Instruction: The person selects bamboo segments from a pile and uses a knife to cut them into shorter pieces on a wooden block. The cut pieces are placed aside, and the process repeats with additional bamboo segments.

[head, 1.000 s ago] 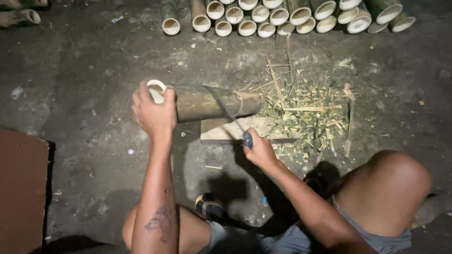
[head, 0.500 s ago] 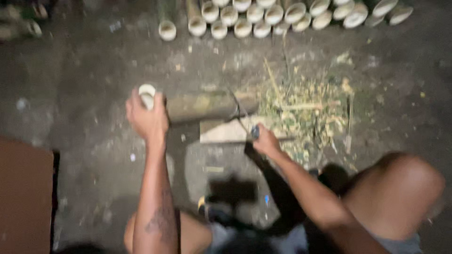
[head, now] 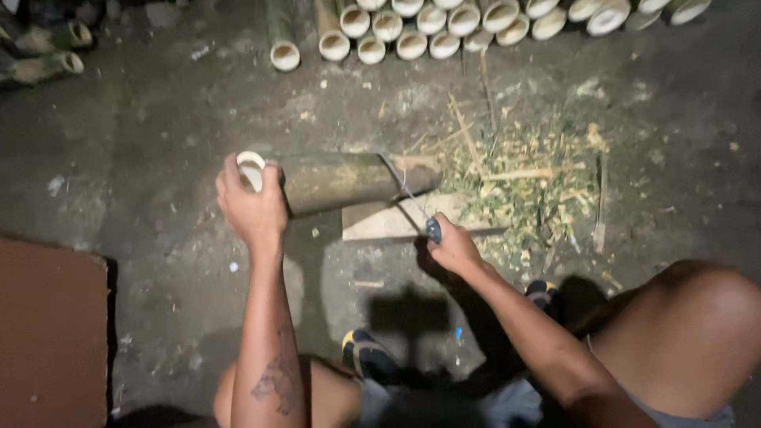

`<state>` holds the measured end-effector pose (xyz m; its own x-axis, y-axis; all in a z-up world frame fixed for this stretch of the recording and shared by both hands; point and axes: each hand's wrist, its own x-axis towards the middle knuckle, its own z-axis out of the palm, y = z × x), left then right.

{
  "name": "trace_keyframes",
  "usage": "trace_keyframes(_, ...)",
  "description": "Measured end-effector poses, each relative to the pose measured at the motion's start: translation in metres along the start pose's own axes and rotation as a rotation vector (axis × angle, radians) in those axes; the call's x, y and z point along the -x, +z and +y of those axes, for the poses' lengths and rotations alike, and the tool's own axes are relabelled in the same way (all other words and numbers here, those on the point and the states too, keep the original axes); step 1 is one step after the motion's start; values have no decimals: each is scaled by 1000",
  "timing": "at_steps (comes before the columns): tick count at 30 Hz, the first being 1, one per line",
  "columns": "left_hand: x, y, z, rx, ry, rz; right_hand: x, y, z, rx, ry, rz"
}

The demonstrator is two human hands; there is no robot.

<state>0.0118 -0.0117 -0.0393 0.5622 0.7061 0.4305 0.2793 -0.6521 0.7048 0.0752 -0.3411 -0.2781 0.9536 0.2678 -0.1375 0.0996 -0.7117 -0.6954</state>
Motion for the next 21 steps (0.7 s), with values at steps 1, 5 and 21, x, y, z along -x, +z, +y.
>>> trace_keyframes(1, 1, 1, -1, -11, 8, 2, 4, -1, 2, -38, -22, -3)
trace_keyframes(5, -3, -4, -3, -3, 18, 2, 14, -2, 4, 119, 166, 37)
trace_keyframes(21, -3, -27, 64, 251, 536, -306, 36, 7, 66, -184, 239, 226)
